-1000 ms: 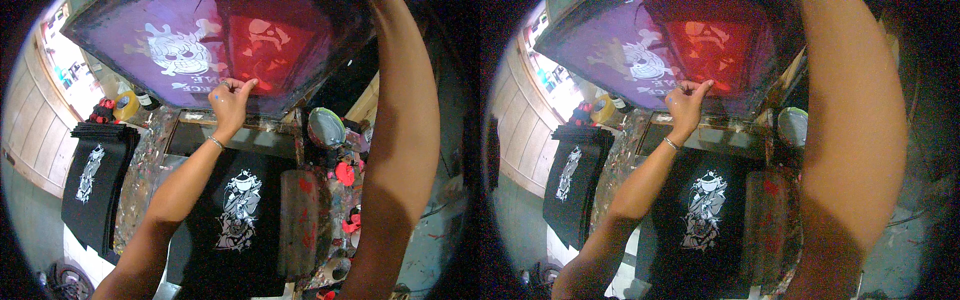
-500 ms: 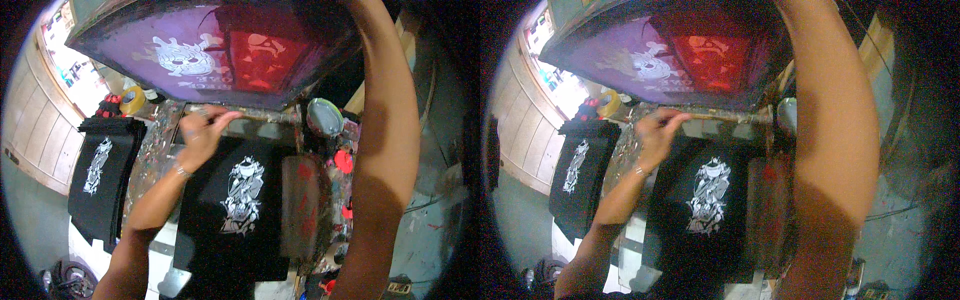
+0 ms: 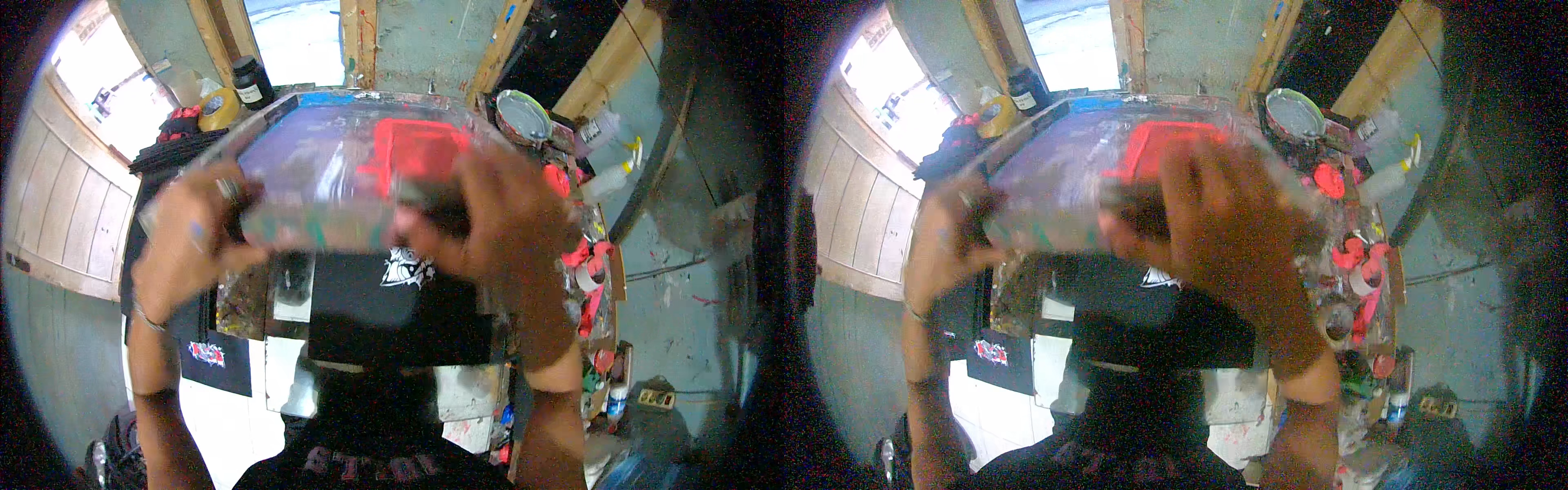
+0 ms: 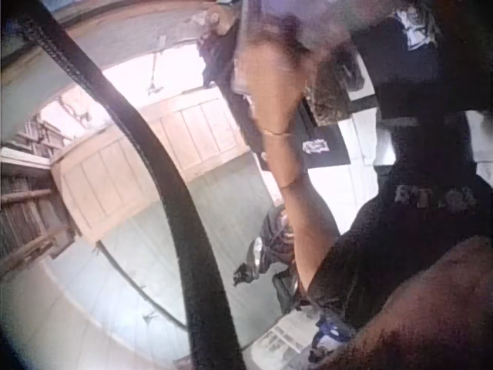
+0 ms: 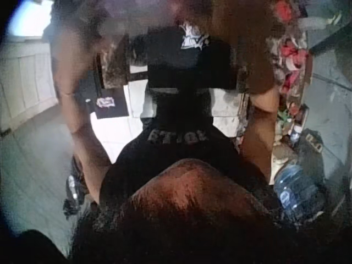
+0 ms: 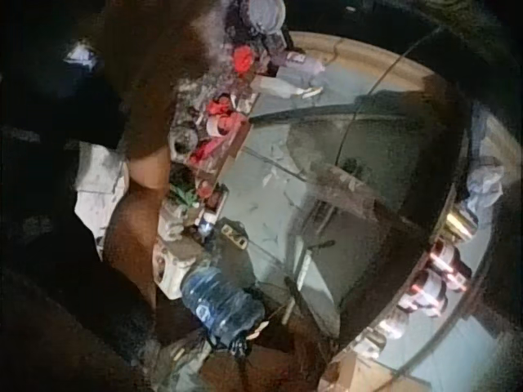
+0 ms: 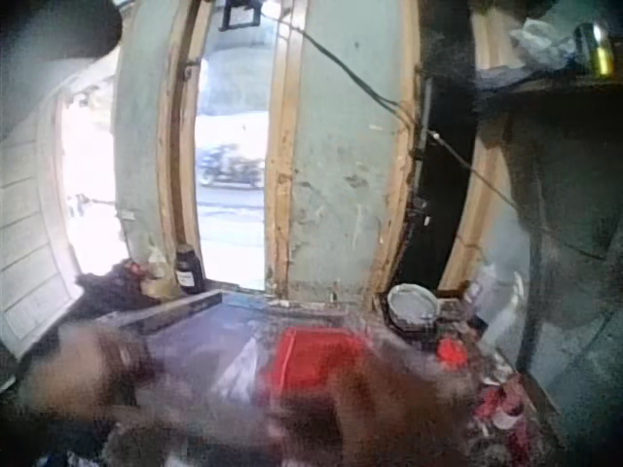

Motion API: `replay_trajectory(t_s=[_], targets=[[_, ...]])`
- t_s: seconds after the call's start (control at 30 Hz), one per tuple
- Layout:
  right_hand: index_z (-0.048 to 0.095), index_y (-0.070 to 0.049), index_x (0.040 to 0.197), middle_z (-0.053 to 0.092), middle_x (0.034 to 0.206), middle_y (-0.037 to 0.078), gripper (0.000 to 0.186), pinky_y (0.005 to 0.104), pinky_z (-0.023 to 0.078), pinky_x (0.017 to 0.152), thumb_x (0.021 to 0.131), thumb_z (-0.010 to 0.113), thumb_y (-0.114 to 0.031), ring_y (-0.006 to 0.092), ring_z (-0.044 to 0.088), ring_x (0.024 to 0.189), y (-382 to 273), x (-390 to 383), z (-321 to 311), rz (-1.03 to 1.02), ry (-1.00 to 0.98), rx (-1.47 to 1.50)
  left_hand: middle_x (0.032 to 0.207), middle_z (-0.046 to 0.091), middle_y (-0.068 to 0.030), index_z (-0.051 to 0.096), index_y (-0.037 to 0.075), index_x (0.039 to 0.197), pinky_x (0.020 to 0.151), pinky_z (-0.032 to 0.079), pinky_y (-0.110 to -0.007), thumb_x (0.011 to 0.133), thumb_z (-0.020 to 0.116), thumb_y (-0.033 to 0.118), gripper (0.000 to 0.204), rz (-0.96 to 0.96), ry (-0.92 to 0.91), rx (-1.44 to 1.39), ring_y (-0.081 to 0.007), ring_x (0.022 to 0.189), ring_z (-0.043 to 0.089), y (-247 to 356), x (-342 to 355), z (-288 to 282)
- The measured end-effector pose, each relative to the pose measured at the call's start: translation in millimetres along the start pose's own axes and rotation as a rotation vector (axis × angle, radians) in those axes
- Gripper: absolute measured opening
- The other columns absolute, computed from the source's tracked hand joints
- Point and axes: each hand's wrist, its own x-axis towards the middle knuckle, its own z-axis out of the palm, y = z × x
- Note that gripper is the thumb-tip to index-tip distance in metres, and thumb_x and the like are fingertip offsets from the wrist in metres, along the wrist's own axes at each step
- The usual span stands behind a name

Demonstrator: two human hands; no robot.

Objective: The person performs screen printing on black t-shirts using a red ink screen and squeegee. They align the screen, pull ink across the mesh, lift the screen to reveal the printed design, and place the finished shirt aside. The process is repeated for multiple shirts.

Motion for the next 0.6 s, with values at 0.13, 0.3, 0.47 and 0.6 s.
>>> replay_trajectory(t_s=[0.13, 0.3, 0.47, 0.6], targets=[[0.063, -0.002, 0.109, 0.063, 0.107, 0.015, 0.062, 0.0479, 0.054, 0.086, 0.083, 0.077, -0.057, 0.0365, 0.063, 0.098, -58, -103, -9, 0.108, -0.322, 0.167, 0.09, 0.057, -0.0151, 0.063, 0.002, 0.086, 0.074, 0.048, -0.048, 0.05, 0.091, 0.017, 0.048, -0.064, -0.165, -0.116, -0.0379, 0.086, 0.06, 26, -78, 81], [0.063, 0.001, 0.12, 0.061, 0.119, 0.018, 0.059, 0.0504, 0.047, 0.101, 0.087, 0.076, -0.045, 0.0382, 0.058, 0.113, -75, -140, -7, 0.23, -0.501, 0.276, 0.091, 0.054, -0.014, 0.063, 0.001, 0.087, 0.075, 0.044, -0.044, 0.054, 0.09, 0.016, 0.045, -0.085, -0.182, -0.14, -0.0341, 0.087, 0.056, 34, -109, 132], [0.065, 0.001, 0.121, 0.062, 0.124, 0.021, 0.054, 0.054, 0.045, 0.103, 0.092, 0.071, -0.045, 0.0417, 0.058, 0.116, -75, -148, 0, 0.232, -0.609, 0.287, 0.091, 0.053, -0.0141, 0.062, 0.0, 0.089, 0.076, 0.044, -0.044, 0.057, 0.089, 0.015, 0.044, -0.056, -0.207, -0.159, -0.0344, 0.088, 0.056, 33, -119, 149], [0.063, -0.001, 0.126, 0.063, 0.128, 0.022, 0.051, 0.0527, 0.044, 0.105, 0.091, 0.074, -0.037, 0.0414, 0.057, 0.12, -44, -168, -2, 0.466, -0.374, 0.358, 0.095, 0.054, -0.0141, 0.063, 0.0, 0.091, 0.077, 0.045, -0.044, 0.059, 0.089, 0.016, 0.045, -0.084, -0.281, -0.188, -0.034, 0.089, 0.056, 26, -133, 160]])
